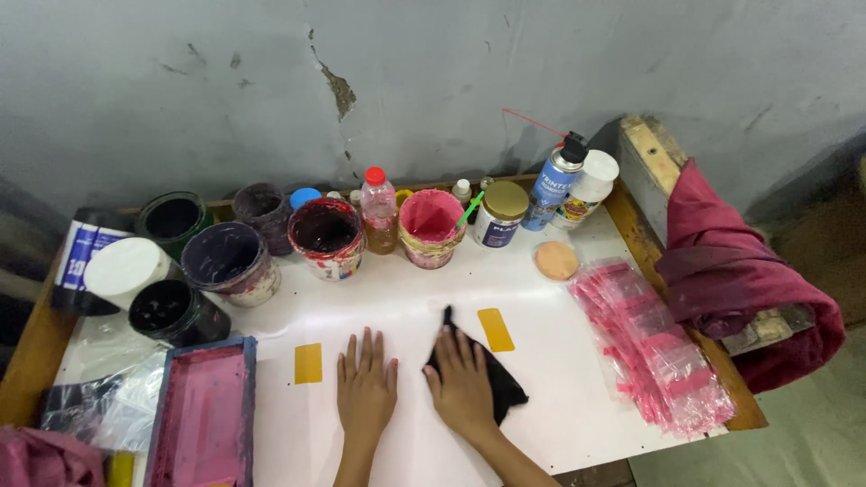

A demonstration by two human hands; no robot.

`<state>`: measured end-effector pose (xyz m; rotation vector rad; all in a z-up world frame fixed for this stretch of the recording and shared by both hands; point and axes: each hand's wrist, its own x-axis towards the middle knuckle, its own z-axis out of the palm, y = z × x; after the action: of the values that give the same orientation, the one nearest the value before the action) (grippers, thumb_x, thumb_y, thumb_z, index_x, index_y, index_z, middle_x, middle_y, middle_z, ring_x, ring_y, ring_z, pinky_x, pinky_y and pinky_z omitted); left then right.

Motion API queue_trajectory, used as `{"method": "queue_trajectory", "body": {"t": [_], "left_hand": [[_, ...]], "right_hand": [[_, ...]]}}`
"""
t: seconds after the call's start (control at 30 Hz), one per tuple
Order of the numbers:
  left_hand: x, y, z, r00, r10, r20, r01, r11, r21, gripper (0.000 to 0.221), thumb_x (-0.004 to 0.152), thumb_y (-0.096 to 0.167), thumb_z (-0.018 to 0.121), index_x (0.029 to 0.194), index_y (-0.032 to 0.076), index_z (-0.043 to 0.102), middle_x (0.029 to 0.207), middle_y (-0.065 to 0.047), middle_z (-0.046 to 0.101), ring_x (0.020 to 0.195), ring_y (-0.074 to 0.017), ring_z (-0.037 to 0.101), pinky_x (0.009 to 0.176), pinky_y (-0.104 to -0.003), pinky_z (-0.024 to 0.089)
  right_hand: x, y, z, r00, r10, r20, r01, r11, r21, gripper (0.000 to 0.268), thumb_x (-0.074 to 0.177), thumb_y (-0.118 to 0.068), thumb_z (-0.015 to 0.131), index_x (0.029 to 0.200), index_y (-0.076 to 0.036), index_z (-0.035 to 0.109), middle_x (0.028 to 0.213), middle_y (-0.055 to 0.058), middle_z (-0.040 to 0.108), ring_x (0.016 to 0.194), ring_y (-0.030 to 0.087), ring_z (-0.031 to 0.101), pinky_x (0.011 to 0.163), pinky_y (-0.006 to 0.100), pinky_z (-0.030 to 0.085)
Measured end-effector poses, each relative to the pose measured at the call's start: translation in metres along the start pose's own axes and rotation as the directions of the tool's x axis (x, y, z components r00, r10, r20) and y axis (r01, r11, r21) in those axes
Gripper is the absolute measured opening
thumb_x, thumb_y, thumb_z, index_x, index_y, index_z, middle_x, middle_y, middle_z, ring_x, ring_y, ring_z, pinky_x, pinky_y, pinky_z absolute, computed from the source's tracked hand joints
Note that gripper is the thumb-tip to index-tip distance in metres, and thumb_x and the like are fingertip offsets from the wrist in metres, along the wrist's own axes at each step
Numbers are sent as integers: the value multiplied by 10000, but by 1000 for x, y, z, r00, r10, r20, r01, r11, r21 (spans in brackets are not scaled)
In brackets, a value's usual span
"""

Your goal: Mixing pink ink in a small container using a brush and wiping the workbench with a cloth.

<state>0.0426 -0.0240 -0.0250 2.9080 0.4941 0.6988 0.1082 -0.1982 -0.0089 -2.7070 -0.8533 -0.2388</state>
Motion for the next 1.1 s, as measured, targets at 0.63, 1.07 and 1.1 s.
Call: {"method": "queue_trajectory", "body": {"t": [0.63,1.07,1.1], "left_hand": [[-2,-3,-4,997,35,74,-28,996,-87,644,1039,507,405,1564,134,385,1647,-62,359,1567,-335,183,1265,-508,155],[-4,-6,-20,977,-12,-213,-100,857,-506,105,913,114,717,823,82,672,1191,-61,695,1359,-330,507,1072,-446,454],[-3,-5,-22,971,-58,-234,-88,818,-568,238,876,175,798,713,82,652,1015,-28,732,1290,-310,564,950,-358,560]], "right_hand": [[37,144,-25,865,442,238,-444,895,-47,678,1027,-554,171,1642,-269,199,1728,-107,155,1594,173,132,1265,448,121],[35,51,29,993,111,-48,-87,930,357,409,988,-410,563,1179,-74,698,1248,94,680,1179,257,615,1042,394,429],[47,51,20,963,242,121,-270,874,403,454,944,-522,586,944,-129,813,978,25,815,926,236,743,862,359,523]]}}
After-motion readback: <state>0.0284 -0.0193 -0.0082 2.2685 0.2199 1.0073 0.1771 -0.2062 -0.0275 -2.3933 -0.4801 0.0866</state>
